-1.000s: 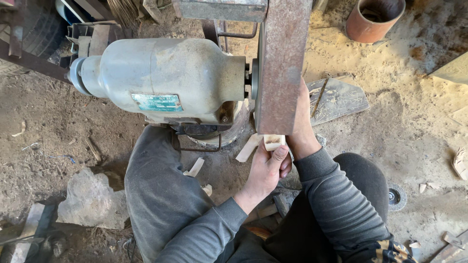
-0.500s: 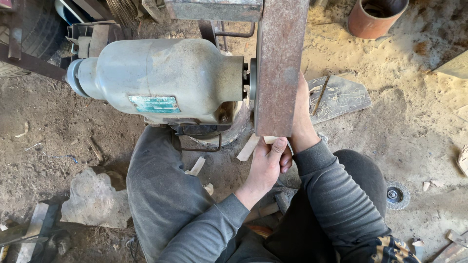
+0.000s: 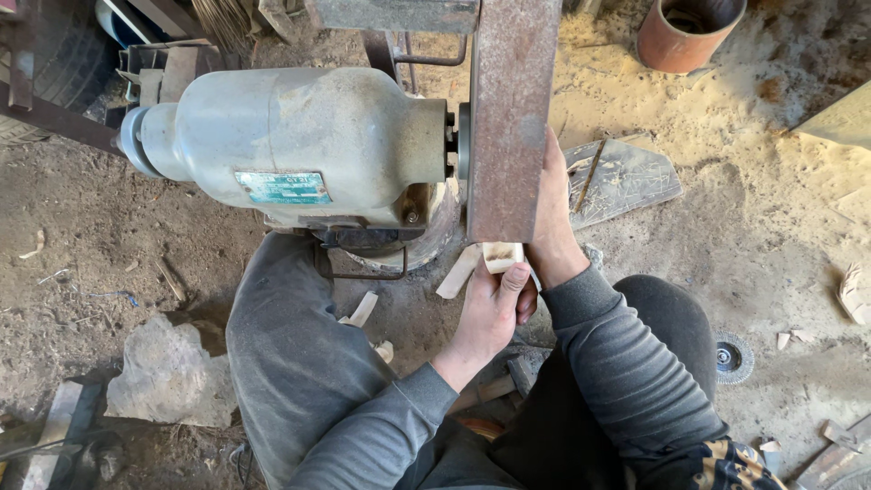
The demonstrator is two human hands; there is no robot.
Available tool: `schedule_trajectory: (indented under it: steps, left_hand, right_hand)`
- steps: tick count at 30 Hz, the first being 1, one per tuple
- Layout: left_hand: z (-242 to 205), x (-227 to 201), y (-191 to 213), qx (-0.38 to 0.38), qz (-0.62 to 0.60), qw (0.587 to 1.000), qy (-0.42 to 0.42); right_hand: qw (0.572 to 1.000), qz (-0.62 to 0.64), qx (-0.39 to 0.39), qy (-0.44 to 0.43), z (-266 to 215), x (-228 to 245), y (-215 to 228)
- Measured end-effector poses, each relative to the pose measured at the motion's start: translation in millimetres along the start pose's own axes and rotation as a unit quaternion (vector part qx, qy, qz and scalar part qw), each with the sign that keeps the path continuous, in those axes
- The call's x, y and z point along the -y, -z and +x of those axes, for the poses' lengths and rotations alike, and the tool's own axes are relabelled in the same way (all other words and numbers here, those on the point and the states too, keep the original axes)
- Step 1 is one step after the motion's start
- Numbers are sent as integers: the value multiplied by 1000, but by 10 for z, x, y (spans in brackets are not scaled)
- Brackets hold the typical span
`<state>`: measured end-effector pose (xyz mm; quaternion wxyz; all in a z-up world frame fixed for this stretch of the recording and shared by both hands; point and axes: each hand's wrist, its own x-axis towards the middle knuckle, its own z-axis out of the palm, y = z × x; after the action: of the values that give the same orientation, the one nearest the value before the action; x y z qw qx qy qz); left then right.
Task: The person uses an angle grinder to sand a small wooden piece, then switches to a belt sander to smooth its edges. The person holds the wood with both hands and rotates it to sand different sides.
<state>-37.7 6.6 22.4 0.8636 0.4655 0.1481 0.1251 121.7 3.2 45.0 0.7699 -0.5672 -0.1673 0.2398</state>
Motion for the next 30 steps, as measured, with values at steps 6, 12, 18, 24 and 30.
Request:
schedule_trajectory:
  steps: [6,12,18,24,30]
  left_hand:
    - [-94,-34,-20,5,26,1000,-10]
    - [-230,-19,-35,11,49,999,-14]
    - [-383,91,-75,13,49,998,-31]
    - [-523,178,-100,10,68,996,-50]
    - [-482,208,-76,-6,92,995,-49]
  right_hand:
    - [999,-26,-13,20,-127,63,-66]
    - [993,-112,-14,40,-304,171,-93]
    - [993,-110,-14,36,-448,262,-143]
    - [992,-112,-14,48,-605,306,-164]
    - [995,-100,-23,0,-566,304,-164]
